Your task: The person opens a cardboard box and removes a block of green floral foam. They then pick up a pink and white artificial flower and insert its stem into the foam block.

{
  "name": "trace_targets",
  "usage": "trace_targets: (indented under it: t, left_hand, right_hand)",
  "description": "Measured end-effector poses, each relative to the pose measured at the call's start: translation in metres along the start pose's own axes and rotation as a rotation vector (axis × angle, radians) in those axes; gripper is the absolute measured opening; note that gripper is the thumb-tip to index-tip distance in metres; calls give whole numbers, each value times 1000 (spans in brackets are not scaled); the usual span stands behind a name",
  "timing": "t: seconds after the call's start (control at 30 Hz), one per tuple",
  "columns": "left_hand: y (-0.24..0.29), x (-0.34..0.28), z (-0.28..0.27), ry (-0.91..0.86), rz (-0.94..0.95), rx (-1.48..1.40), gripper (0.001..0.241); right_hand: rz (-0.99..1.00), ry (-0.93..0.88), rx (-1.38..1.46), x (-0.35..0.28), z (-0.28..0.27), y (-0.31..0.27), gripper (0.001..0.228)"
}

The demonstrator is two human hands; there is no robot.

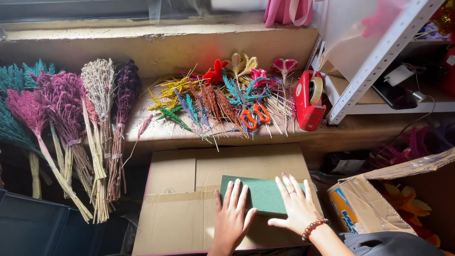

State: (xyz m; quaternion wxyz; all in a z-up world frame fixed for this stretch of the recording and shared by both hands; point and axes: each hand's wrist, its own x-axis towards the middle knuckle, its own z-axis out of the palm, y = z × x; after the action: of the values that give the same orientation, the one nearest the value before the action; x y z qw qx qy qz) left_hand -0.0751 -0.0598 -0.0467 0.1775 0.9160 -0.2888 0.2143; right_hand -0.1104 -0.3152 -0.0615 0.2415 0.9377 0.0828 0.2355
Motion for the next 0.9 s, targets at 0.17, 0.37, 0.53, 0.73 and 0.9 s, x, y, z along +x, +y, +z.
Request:
trace_targets:
  t: [0.17,0.37,0.53,0.73,0.9]
  left_hand:
    - [0,-3,13,-1,-92,54,73]
    - [0,-2,21,33,-148,175,88]
    - [2,-2,31,87,-134,250,93]
    - [0,-1,45,50,-154,288,100]
    - [1,-2,44,46,-154,270,102]
  right_hand:
    - [9,0,122,11,5,-10,165]
    - [-5,-7,135,32,-40,0,149]
    - [69,-54,149,23,-83,42,116]
    - [653,-687,-44,-42,-136,104,92]
    - [690,19,128,-106,-134,95,79]
